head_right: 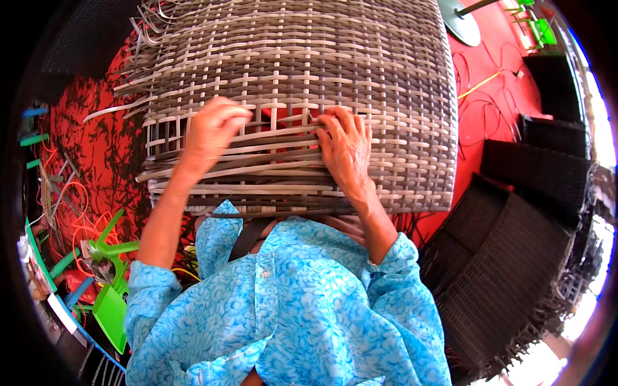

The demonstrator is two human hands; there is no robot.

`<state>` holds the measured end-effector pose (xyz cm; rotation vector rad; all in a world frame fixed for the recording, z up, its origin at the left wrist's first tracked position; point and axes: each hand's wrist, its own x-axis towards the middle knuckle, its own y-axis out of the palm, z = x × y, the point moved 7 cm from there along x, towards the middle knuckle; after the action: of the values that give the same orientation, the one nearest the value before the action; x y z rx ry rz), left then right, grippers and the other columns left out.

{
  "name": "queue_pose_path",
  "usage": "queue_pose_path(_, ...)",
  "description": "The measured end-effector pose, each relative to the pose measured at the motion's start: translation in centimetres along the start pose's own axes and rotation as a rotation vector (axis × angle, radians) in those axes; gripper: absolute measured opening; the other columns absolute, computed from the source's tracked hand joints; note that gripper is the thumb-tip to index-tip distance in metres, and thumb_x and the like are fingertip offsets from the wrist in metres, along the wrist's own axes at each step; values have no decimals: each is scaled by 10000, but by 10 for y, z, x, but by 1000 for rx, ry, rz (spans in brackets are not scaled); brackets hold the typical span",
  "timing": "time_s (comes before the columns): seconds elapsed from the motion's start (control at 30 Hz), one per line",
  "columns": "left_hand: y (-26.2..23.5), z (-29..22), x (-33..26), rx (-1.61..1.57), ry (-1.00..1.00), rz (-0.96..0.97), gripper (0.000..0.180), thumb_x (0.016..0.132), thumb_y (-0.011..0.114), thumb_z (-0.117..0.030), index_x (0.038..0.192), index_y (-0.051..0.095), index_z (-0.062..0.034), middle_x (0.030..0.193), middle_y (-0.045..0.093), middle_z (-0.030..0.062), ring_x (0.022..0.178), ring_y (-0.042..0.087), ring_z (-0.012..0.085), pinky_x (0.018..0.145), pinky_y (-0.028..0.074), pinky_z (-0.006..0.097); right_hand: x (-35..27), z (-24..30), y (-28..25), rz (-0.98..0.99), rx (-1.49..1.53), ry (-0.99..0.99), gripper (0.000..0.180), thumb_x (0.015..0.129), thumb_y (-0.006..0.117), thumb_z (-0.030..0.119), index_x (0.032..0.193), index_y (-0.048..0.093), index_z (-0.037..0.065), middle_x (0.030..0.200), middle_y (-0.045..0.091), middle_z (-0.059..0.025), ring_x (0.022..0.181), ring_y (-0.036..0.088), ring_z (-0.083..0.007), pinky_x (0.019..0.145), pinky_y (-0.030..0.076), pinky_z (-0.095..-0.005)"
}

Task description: The person weaves synthetic rattan strips through a grey furniture frame by hand, pulling the strips tight and tucking them into the existing weave to secure them.

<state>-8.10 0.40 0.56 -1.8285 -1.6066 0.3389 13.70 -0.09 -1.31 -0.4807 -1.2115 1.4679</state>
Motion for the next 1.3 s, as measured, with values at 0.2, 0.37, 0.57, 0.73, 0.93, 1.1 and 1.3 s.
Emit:
queue_pose_path(0.2,82,-23,30,282,140,96,114,742,652,-71,850,615,-72,787,540,80,766,566,268,683,480,365,-6,-4,-7,-19,35,-28,141,781,661,199,898,633,127,931,598,-11,902,537,-216,752,363,-363)
queue_pose_path(0.37,90,-25,35,204,93,87,129,706,647,-20,770,548,-70,714,510,71,706,560,278,602,452,380,4,-16,-11,-22,72,-10,157,779,669,229,893,634,127,838,616,-4,783,573,-216,710,378,-349)
queue_pose_path(0.57,86,-33,36,270,129,-41,159,722,617,12,830,541,-76,789,519,68,624,579,273,519,459,359,20,-26,2,243,180,57,224,786,661,248,986,637,149,827,597,-30,759,589,-216,709,395,-353)
queue_pose_path(0.73,88,-32,33,389,186,-60,222,734,606,22,929,569,-78,816,514,61,638,595,263,529,480,361,22,-26,11,290,136,18,282,781,660,234,1049,607,168,793,585,-31,761,594,-227,713,391,-382)
queue_pose_path(0.93,87,-35,23,392,202,3,232,710,622,19,914,573,-78,823,518,60,619,594,252,523,486,348,22,-31,11,140,202,21,174,785,655,212,934,598,144,767,574,-32,704,581,-246,686,390,-376)
queue_pose_path(1.1,85,-34,27,231,43,130,188,716,647,-37,874,551,-70,825,519,72,656,593,253,572,483,346,26,-34,9,280,157,17,121,783,653,195,847,590,114,809,571,-26,742,585,-235,686,400,-380)
queue_pose_path(1.3,91,-16,41,-28,-202,462,136,756,667,-143,824,669,-26,755,556,112,737,585,272,674,462,377,32,-33,10,296,184,-102,80,794,638,170,826,591,113,840,566,-19,785,580,-228,690,398,-389)
